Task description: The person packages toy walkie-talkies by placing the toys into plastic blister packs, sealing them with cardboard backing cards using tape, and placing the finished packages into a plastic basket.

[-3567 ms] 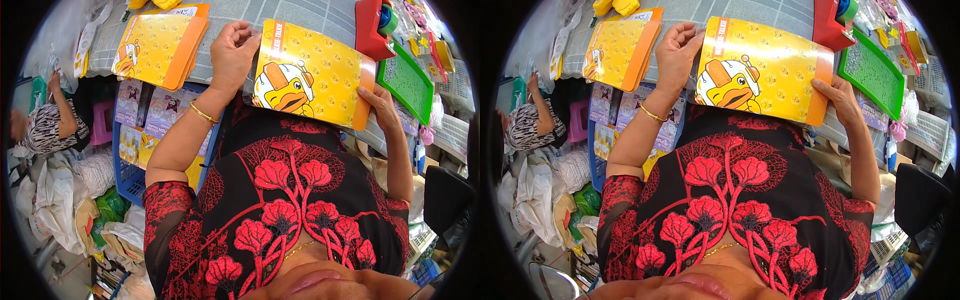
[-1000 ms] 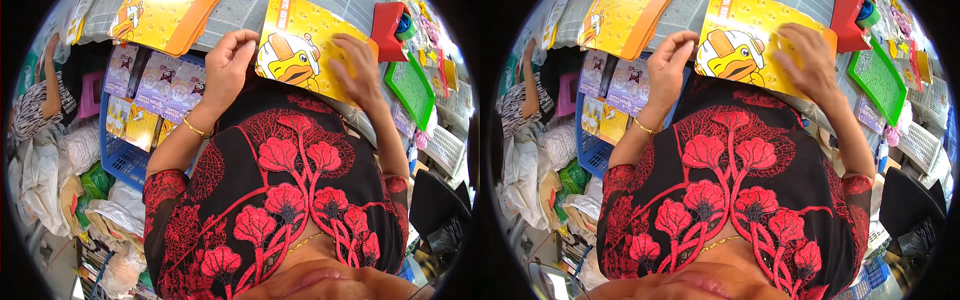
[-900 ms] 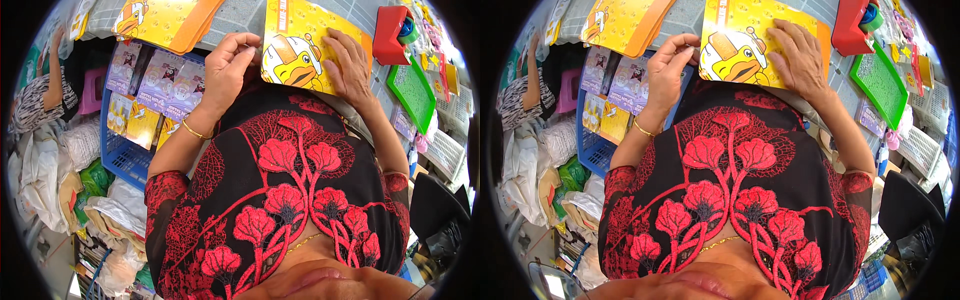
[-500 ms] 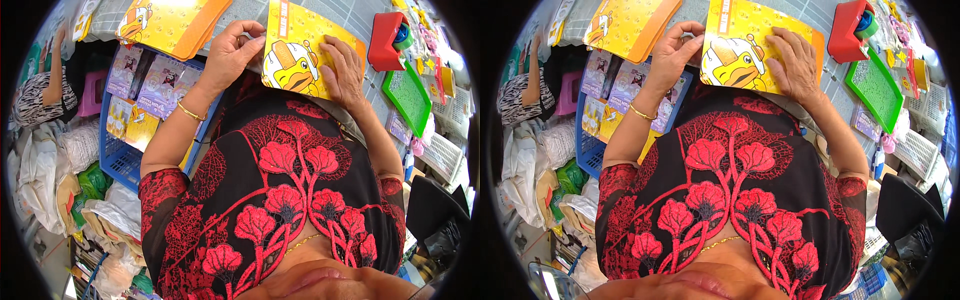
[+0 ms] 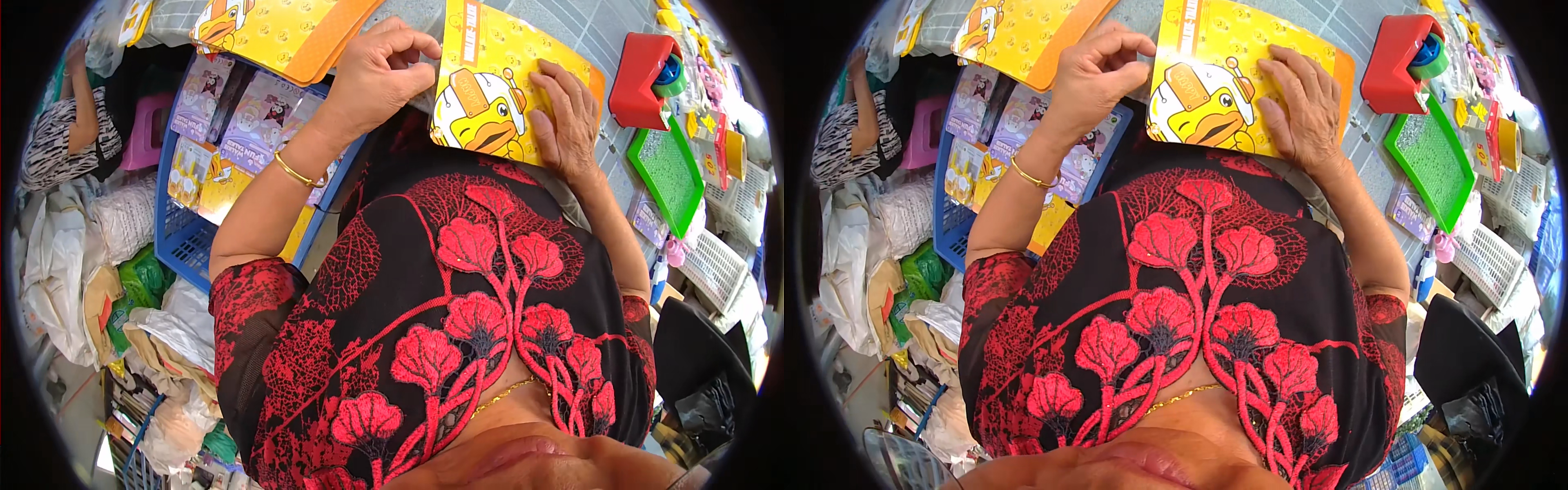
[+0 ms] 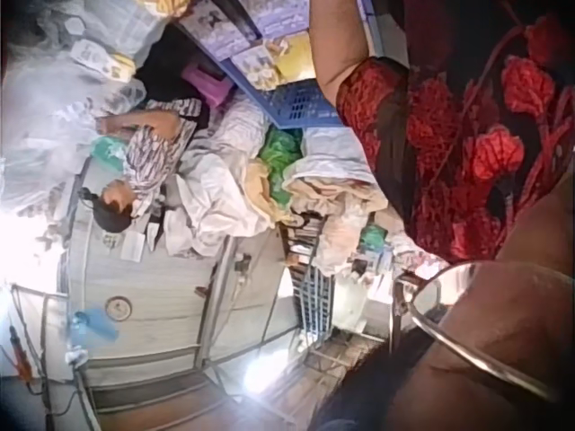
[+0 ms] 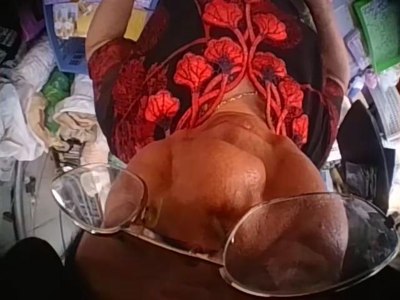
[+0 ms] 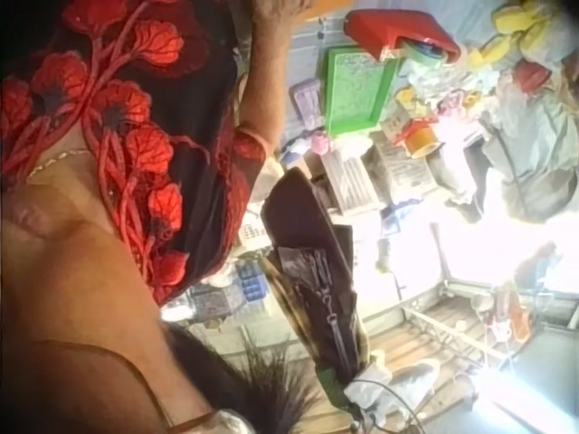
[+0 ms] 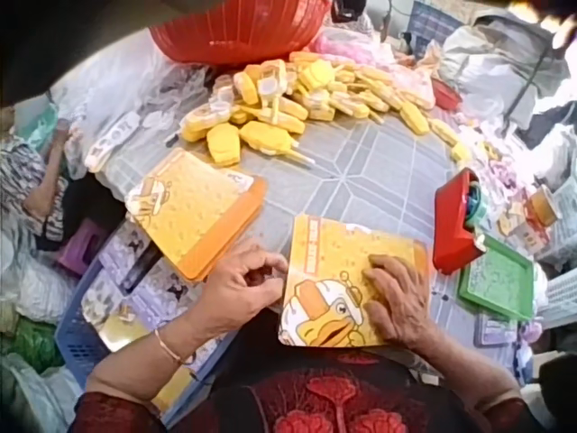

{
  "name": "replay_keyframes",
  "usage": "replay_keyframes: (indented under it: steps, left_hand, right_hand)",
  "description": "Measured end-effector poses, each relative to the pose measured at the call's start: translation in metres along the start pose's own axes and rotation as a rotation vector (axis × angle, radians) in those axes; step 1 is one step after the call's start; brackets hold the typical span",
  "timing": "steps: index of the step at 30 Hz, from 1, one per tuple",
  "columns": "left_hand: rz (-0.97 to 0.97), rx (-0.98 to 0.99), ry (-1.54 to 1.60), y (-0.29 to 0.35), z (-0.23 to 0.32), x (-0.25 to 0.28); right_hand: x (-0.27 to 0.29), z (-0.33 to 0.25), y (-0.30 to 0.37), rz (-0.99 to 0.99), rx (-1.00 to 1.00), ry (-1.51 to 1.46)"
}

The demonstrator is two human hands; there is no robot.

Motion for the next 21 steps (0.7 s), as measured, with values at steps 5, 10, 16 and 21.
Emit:
replay_keyframes:
  steps: [5,10,16,21]
  left_hand:
    - [0.037,0.145,0.168,0.005,-0.012,-0.009]
    - [0.028,0.192,0.167,0.014,-0.01,-0.008]
    - [0.075,0.234,0.237,0.017,-0.017,-0.007]
    - [0.061,0.132,0.112,0.012,-0.008,-0.004]
  right_hand:
    - [0.0,0.003,0.0,-0.014,0.0,0.0]
    - [-0.002,0.003,0.0,-0.004,0.005,-0.02]
    - [-0.003,0.003,0.0,0.011,-0.003,-0.025]
    - [0.002,0.004,0.001,0.03,-0.013,-0.032]
Point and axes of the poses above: each hand's wrist, its own y-axis away from the middle knuckle, its own x-axis out of the back of the hand, z = x × y, the point moved 10 cm from there along -y, towards the middle knuckle, and after that the axes turned 14 degrees about -y, right-handed, at the moved point
